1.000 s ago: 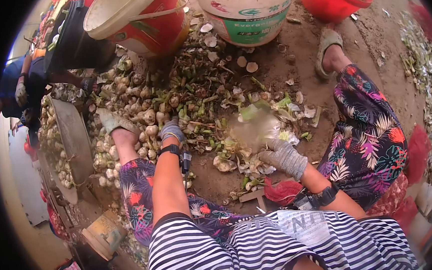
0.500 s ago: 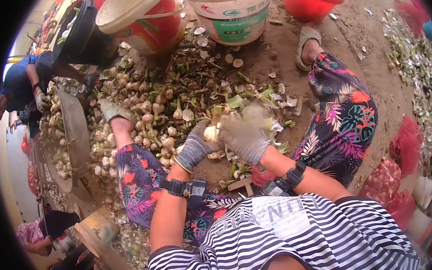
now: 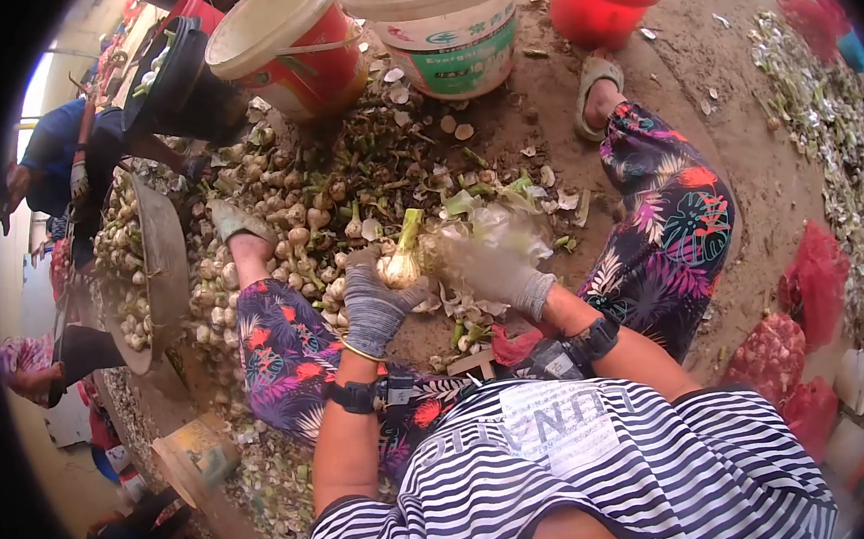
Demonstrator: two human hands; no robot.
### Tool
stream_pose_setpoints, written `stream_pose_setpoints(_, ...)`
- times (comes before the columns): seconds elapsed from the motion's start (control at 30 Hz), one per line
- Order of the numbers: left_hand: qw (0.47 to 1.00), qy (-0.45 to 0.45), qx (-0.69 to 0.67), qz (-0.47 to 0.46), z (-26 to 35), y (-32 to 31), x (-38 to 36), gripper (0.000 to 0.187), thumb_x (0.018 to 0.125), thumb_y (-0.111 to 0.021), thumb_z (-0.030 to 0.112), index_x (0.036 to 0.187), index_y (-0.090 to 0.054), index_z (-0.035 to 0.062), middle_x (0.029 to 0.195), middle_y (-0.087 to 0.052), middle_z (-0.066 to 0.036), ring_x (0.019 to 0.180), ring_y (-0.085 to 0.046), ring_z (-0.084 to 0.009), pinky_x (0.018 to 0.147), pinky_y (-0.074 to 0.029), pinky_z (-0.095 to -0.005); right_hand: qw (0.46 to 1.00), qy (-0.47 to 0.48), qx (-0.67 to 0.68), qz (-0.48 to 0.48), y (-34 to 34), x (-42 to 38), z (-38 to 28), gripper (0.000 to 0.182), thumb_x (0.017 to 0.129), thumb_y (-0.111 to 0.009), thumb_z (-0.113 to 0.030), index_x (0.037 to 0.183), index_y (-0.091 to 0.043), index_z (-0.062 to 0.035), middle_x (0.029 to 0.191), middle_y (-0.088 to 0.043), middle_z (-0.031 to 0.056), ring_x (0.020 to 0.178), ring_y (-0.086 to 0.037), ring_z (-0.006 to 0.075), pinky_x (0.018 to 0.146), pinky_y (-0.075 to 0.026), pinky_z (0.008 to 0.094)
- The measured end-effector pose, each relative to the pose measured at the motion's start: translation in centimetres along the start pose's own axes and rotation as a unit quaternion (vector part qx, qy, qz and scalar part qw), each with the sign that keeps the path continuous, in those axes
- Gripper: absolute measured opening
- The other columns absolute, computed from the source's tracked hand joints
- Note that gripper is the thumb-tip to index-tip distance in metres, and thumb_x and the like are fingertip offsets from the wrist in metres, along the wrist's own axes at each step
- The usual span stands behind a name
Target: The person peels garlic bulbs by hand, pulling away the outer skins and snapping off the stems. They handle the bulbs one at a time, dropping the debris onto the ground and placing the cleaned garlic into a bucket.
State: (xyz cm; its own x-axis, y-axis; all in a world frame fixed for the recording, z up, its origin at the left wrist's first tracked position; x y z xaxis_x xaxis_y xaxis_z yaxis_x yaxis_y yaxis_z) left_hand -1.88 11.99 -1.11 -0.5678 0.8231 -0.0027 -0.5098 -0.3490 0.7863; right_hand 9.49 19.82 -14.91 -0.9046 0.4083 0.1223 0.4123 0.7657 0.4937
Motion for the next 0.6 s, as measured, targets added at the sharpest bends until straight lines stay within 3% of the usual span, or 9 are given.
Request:
stream_pose_setpoints(0.07,0.999,0.009,-0.044,0.024,2.8,-0.4,-0.6,0.054,0.055,-0.079,0.025,0.096,-0.052,0.0019,0.091,-0.050,-0.016,0.075,-0.051,-0.0268,0.066,-0.046,-0.0363,0.980,-0.077,0.180,-0.025,3.1,0.4,-2.2,0.042,0.078,-0.056,-0.024,0.113,-0.050,-0.0027,0.093,-0.059,0.0163,0.084,-0.057,0.0264,0.076,-0.046,0.0359)
stream_pose_setpoints(0.13,0.983,-0.088,0.159,0.008,7.5,-1.3,-1.2,0.055,0.056,-0.078,0.020,0.100,-0.050,0.0010,0.090,-0.050,-0.015,0.079,-0.053,-0.0249,0.066,-0.047,-0.0364,0.981,-0.003,0.192,0.005,7.5,1.2,-7.8,0.029,0.076,-0.058,-0.021,0.097,-0.056,-0.0010,0.078,-0.059,0.0114,0.068,-0.057,0.0211,0.061,-0.047,0.0331)
stream_pose_setpoints(0.2,0.973,-0.123,0.193,0.011,7.8,-1.8,-1.4,0.062,0.057,-0.078,0.022,0.106,-0.047,-0.0011,0.093,-0.053,-0.013,0.075,-0.056,-0.0206,0.067,-0.049,-0.0302,0.953,-0.125,0.275,-0.012,5.4,1.3,-4.4,0.015,0.073,-0.058,-0.015,0.080,-0.058,-0.0026,0.062,-0.055,0.0070,0.051,-0.054,0.0183,0.045,-0.043,0.0300)
stream_pose_setpoints(0.27,0.975,-0.008,-0.212,-0.062,2.5,-3.2,-1.3,0.051,0.063,-0.072,0.021,0.105,-0.049,0.0016,0.091,-0.054,-0.011,0.080,-0.058,-0.0194,0.059,-0.051,-0.0331,0.980,0.136,0.069,0.127,8.6,0.9,-8.6,0.009,0.069,-0.057,-0.011,0.069,-0.056,-0.0024,0.052,-0.049,0.0035,0.040,-0.048,0.0164,0.037,-0.038,0.0295)
stream_pose_setpoints(0.3,0.875,0.208,-0.393,-0.194,1.9,-3.8,-2.1,0.056,0.064,-0.072,0.027,0.108,-0.049,-0.0001,0.083,-0.057,-0.008,0.065,-0.058,-0.0161,0.050,-0.049,-0.0272,0.977,-0.035,0.206,0.030,9.0,1.3,-8.6,0.010,0.068,-0.057,-0.011,0.073,-0.057,-0.0014,0.054,-0.050,0.0048,0.045,-0.051,0.0163,0.041,-0.041,0.0296)
stream_pose_setpoints(0.33,0.733,0.232,-0.596,-0.235,2.8,-4.7,-2.6,0.059,0.068,-0.067,0.039,0.109,-0.050,0.0004,0.075,-0.057,-0.007,0.053,-0.056,-0.0144,0.041,-0.046,-0.0248,0.978,-0.033,0.206,0.024,8.7,1.7,-8.2,0.010,0.068,-0.057,-0.011,0.073,-0.057,-0.0014,0.054,-0.050,0.0048,0.045,-0.051,0.0163,0.041,-0.041,0.0296)
stream_pose_setpoints(0.4,0.550,0.279,-0.722,-0.312,2.1,-6.5,-4.5,0.065,0.072,-0.055,0.058,0.108,-0.052,0.0035,0.078,-0.058,-0.008,0.052,-0.055,-0.0150,0.038,-0.045,-0.0255,0.945,0.219,-0.239,-0.036,6.4,2.0,-11.3,0.014,0.069,-0.056,-0.013,0.077,-0.058,-0.0017,0.057,-0.053,0.0081,0.049,-0.052,0.0188,0.045,-0.043,0.0302)
stream_pose_setpoints(0.43,0.550,0.279,-0.723,-0.312,1.8,-6.8,-4.5,0.065,0.072,-0.055,0.058,0.108,-0.052,0.0035,0.078,-0.058,-0.008,0.052,-0.055,-0.0150,0.038,-0.045,-0.0255,0.992,-0.011,0.082,-0.096,5.8,2.7,-7.7,0.018,0.070,-0.054,-0.015,0.082,-0.060,-0.0033,0.062,-0.057,0.0126,0.055,-0.056,0.0250,0.051,-0.045,0.0331)
stream_pose_setpoints(0.6,0.748,0.336,-0.570,-0.048,-1.9,-6.8,-4.0,0.067,0.079,-0.042,0.064,0.114,-0.047,0.0063,0.093,-0.058,-0.010,0.074,-0.059,-0.0204,0.053,-0.050,-0.0325,0.987,-0.097,0.021,-0.128,6.0,2.7,-7.6,0.027,0.071,-0.051,-0.021,0.088,-0.061,-0.0024,0.075,-0.060,0.0217,0.067,-0.060,0.0321,0.060,-0.047,0.0385)
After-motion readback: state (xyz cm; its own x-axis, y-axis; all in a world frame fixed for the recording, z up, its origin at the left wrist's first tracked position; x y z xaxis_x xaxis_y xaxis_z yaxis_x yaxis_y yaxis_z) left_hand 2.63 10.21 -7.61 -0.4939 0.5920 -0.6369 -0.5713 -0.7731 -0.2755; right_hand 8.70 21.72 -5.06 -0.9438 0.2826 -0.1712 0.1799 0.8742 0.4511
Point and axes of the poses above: each hand's wrist, its own x-axis towards the middle knuckle, its own y-axis out of the back of the hand, z = x × y, the point moved 9 cm from there along x, towards the middle knuckle
